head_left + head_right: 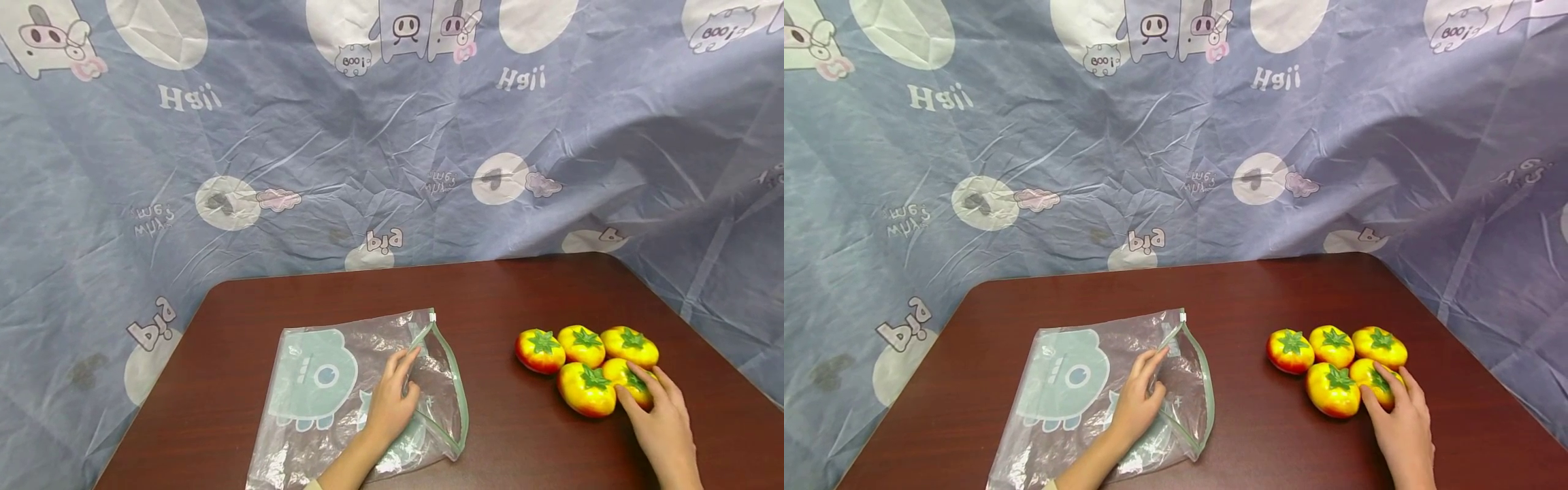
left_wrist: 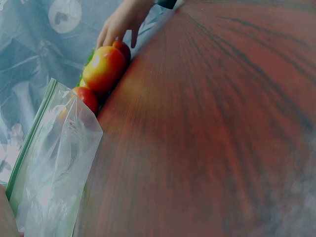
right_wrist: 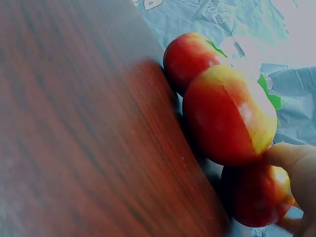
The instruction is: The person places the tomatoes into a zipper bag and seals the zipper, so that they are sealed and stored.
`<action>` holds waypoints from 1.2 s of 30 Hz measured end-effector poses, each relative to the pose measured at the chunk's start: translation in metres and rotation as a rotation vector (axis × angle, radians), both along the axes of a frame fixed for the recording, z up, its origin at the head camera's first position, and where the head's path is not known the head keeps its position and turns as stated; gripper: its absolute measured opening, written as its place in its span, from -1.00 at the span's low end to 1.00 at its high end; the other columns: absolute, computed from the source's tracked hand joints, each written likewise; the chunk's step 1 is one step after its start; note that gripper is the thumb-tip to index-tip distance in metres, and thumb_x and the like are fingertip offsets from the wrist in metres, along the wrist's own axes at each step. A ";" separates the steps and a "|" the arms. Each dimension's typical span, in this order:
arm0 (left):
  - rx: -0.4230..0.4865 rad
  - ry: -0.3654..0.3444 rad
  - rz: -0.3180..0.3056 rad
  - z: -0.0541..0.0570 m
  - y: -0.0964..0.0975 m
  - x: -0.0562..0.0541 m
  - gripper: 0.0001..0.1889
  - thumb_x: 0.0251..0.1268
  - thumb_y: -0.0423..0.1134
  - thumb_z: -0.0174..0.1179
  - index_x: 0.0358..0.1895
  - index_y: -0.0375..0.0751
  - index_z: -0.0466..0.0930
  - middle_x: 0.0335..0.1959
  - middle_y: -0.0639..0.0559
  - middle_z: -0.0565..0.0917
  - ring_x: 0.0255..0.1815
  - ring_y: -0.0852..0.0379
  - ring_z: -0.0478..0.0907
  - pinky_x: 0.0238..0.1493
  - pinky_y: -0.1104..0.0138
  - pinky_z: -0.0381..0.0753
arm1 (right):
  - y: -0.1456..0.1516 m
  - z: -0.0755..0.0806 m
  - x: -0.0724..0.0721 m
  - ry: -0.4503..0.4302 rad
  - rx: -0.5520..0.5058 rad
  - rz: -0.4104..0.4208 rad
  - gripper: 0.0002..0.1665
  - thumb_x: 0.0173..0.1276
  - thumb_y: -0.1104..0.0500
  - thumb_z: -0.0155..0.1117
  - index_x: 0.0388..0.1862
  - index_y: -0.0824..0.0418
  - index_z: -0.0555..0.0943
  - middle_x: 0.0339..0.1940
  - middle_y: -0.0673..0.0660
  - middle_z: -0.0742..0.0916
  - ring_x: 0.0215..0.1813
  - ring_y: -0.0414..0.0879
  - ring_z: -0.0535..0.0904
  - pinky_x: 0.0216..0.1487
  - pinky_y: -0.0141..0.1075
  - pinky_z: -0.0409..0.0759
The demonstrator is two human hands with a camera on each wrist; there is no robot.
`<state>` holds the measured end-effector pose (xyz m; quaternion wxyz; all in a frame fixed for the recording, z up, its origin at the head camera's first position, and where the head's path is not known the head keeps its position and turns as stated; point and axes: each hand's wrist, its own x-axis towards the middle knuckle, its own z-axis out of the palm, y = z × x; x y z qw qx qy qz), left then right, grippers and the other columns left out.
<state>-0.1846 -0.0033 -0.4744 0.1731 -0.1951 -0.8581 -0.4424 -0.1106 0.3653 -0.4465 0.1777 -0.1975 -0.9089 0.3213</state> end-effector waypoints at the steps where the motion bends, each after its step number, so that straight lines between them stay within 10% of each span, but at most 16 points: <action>1: 0.000 0.002 0.001 0.000 0.000 0.000 -0.37 -0.04 -0.42 0.03 0.24 0.00 0.36 0.15 -0.01 0.43 -0.63 0.40 0.18 -0.62 0.55 0.27 | 0.000 0.000 0.000 -0.009 0.004 -0.006 -0.36 0.36 -0.01 -0.01 0.33 0.24 0.23 0.41 0.41 0.06 0.38 0.40 -0.07 0.15 0.36 0.03; 25: -0.001 -0.004 -0.005 -0.001 0.000 -0.001 -0.37 -0.04 -0.43 0.03 0.24 -0.03 0.36 0.15 0.00 0.43 -0.66 0.43 0.13 -0.67 0.55 0.24 | -0.007 0.008 0.002 -0.042 0.027 -0.090 -0.31 0.29 0.07 0.10 0.34 0.27 0.19 0.44 0.38 0.02 0.32 0.49 -0.02 0.18 0.36 0.01; 36: 0.007 -0.037 -0.015 0.000 0.000 0.000 -0.36 -0.02 -0.42 0.02 0.26 0.03 0.34 0.16 -0.02 0.42 -0.74 0.46 0.03 -0.75 0.54 0.19 | -0.014 0.014 0.005 0.108 -0.015 -0.162 -0.36 0.21 0.18 0.20 0.28 0.20 0.32 0.45 0.24 0.10 0.36 0.41 -0.03 0.27 0.26 -0.03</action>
